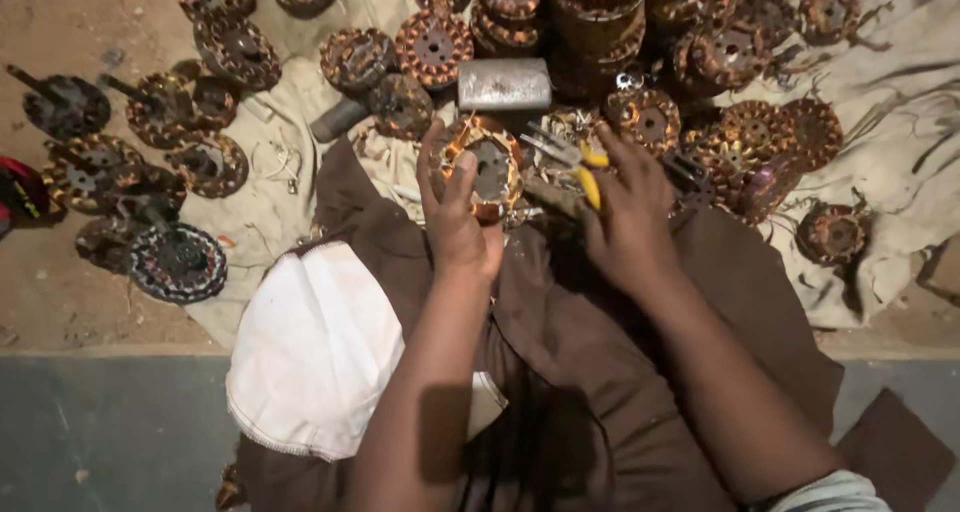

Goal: The person sits on the ground and uses yellow-handled pliers to pull copper windings out of electric motor stators, working one stator at a time. They grip each stator with one hand, extract copper wire pieces with the pliers, and set the stripped stator aside among a pile of similar stators.

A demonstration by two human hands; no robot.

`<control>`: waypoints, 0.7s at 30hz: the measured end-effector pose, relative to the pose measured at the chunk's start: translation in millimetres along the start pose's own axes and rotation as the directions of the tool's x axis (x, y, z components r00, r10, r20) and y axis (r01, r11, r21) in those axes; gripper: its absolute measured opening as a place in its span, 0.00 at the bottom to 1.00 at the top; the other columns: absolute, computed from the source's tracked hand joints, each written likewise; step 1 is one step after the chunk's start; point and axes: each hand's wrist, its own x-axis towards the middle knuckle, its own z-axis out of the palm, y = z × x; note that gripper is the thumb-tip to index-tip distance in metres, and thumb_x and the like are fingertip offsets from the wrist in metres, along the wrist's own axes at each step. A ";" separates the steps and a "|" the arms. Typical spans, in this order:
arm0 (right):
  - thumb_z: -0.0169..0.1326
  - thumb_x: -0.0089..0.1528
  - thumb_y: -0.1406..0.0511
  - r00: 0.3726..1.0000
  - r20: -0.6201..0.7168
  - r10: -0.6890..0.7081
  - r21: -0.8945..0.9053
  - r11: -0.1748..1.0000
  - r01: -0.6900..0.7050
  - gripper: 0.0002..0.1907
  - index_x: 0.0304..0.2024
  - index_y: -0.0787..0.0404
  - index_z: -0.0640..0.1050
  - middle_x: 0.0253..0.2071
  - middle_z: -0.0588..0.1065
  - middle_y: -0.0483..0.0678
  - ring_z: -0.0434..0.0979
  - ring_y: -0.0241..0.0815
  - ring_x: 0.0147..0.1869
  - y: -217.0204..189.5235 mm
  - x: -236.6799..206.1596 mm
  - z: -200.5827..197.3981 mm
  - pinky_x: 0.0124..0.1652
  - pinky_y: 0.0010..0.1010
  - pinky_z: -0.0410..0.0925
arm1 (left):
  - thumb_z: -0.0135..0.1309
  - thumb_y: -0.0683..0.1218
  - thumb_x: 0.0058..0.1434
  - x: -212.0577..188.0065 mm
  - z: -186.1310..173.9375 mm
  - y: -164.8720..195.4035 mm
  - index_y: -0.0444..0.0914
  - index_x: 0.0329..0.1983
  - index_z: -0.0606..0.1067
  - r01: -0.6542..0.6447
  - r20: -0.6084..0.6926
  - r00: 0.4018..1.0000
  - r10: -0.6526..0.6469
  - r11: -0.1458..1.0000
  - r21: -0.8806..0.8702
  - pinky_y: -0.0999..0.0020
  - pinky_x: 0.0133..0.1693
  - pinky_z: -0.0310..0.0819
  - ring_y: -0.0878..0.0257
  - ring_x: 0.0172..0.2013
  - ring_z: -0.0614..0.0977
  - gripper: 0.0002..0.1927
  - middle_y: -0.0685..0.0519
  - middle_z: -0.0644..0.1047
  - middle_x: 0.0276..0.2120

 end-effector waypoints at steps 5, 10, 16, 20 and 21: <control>0.62 0.54 0.69 1.000 0.031 0.003 -0.144 0.990 0.001 0.23 0.53 0.62 0.77 0.73 0.62 0.52 0.61 0.59 0.73 -10.8 2.7 -1.8 0.68 0.58 0.48 | 0.61 0.40 0.60 -3.5 9.3 0.8 0.47 0.71 0.64 -0.046 0.041 0.998 0.044 0.998 0.045 0.56 0.61 0.73 0.55 0.62 0.72 0.35 0.51 0.67 0.66; 0.63 0.56 0.68 0.999 0.042 0.012 -0.142 0.990 -0.006 0.24 0.56 0.63 0.77 0.70 0.66 0.50 0.62 0.56 0.71 -17.0 1.4 -5.2 0.64 0.54 0.53 | 0.60 0.40 0.61 -4.5 8.8 -0.5 0.46 0.70 0.65 -0.045 0.044 0.998 0.042 0.995 0.084 0.57 0.63 0.69 0.56 0.64 0.70 0.34 0.53 0.65 0.68; 0.64 0.65 0.65 1.000 0.019 0.015 0.143 0.990 -0.017 0.14 0.49 0.66 0.78 0.52 0.75 0.54 0.77 0.56 0.50 -22.5 -1.4 1.0 0.47 0.41 0.71 | 0.61 0.41 0.62 -6.7 3.2 -0.8 0.43 0.69 0.65 -0.021 0.002 1.000 0.021 0.997 0.074 0.56 0.58 0.73 0.55 0.58 0.74 0.32 0.48 0.70 0.61; 0.60 0.67 0.64 0.992 0.007 0.125 0.413 0.903 -0.117 0.11 0.44 0.67 0.78 0.38 0.76 0.50 0.76 0.46 0.39 -18.5 0.4 14.1 0.38 0.33 0.70 | 0.58 0.40 0.60 -6.7 4.1 -0.8 0.41 0.70 0.65 -0.037 0.029 0.999 0.036 0.999 0.031 0.55 0.56 0.76 0.54 0.55 0.77 0.33 0.47 0.72 0.58; 0.59 0.68 0.63 0.958 0.119 0.260 0.574 0.769 -0.280 0.11 0.43 0.67 0.79 0.33 0.75 0.47 0.74 0.40 0.36 -19.7 -2.1 17.5 0.35 0.30 0.68 | 0.57 0.41 0.60 -7.4 4.9 -1.1 0.41 0.70 0.65 -0.010 0.037 0.999 0.010 1.000 -0.021 0.54 0.55 0.76 0.53 0.55 0.77 0.33 0.46 0.72 0.57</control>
